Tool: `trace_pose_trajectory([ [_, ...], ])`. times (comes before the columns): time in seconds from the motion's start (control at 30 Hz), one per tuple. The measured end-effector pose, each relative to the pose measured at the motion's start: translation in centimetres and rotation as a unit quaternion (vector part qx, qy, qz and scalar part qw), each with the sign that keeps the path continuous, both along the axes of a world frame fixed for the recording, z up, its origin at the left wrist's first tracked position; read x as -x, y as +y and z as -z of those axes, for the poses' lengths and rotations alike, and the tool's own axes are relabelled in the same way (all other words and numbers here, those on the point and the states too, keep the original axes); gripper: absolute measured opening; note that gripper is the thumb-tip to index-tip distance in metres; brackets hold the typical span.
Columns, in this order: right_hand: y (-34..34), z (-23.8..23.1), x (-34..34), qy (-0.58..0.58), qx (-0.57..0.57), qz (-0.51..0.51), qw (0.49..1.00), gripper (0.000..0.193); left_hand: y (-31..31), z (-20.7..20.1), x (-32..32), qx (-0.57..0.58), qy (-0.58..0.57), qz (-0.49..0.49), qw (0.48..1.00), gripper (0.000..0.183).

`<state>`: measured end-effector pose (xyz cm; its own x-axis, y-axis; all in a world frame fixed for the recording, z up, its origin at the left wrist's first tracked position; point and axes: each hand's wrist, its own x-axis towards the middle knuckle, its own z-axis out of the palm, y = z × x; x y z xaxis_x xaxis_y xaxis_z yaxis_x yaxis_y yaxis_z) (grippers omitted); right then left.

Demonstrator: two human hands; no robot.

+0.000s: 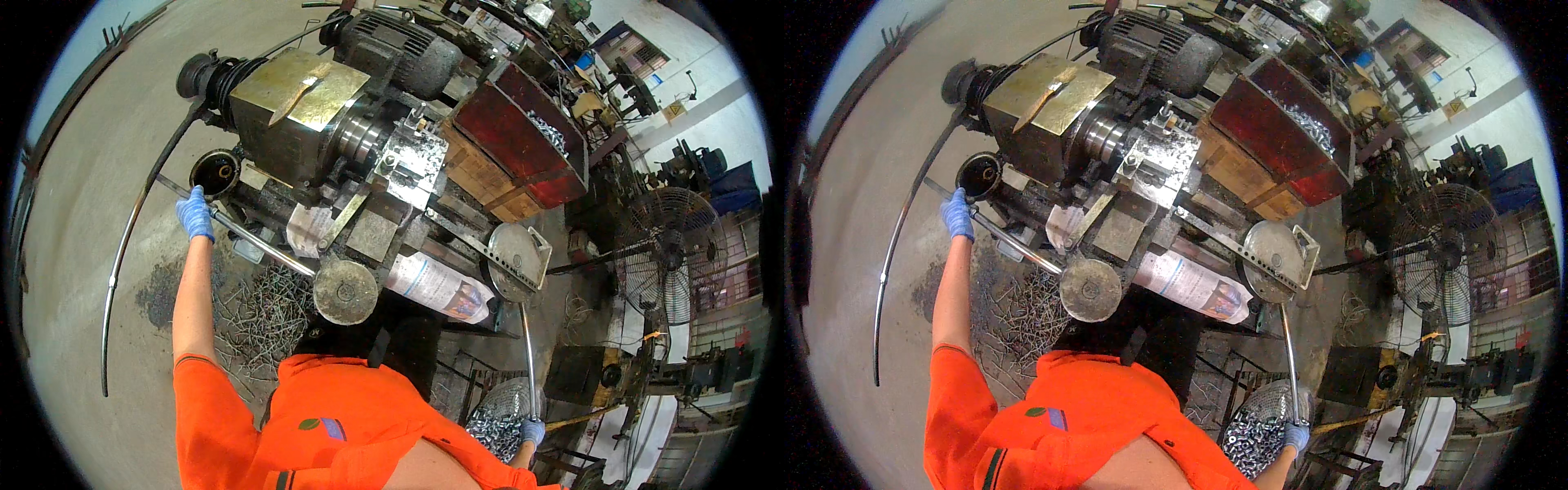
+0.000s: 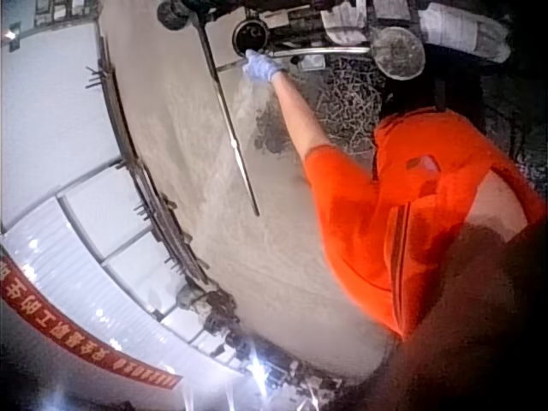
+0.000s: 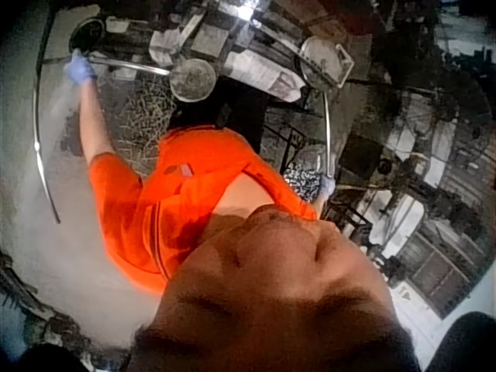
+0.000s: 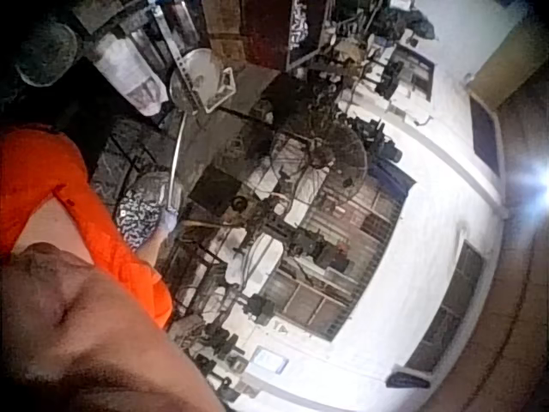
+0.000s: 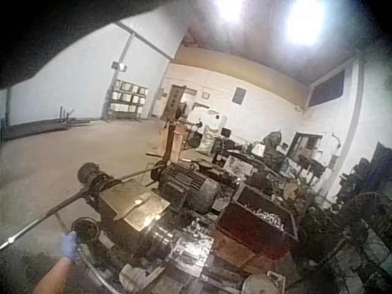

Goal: The person picks up metal parts from a bowl and inserts them into a machine chuck. They operate the machine using a lever before removing the parts and placing them into a container.

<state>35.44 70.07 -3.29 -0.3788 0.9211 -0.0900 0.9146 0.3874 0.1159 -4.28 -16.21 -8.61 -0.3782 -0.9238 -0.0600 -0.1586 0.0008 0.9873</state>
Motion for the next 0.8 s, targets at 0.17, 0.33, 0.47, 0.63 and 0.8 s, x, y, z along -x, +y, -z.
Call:
trace_pose_trajectory([
  [0.17,0.2,0.7,-0.6,0.039,-0.009,-0.026,0.999,0.033,-0.1,0.4,0.0,0.012,-0.011,0.009,1.000,0.025],
  [0.33,2.1,2.1,-1.3,0.035,0.013,0.019,0.999,0.054,0.7,-0.5,-0.1,-0.011,0.024,0.012,1.000,0.033],
  [0.47,3.3,3.1,-2.2,0.030,-0.009,0.012,0.999,0.050,0.3,-0.1,0.0,0.002,0.015,0.003,1.000,0.033],
  [0.63,2.5,3.4,-2.3,0.040,-0.050,-0.013,0.998,0.040,0.5,-0.5,-0.2,-0.020,0.043,0.020,0.999,0.031],
  [0.8,-0.9,0.5,-0.4,-0.005,-0.033,0.006,0.999,0.043,1.6,-2.2,-0.7,-0.047,0.059,0.036,0.997,0.026],
])
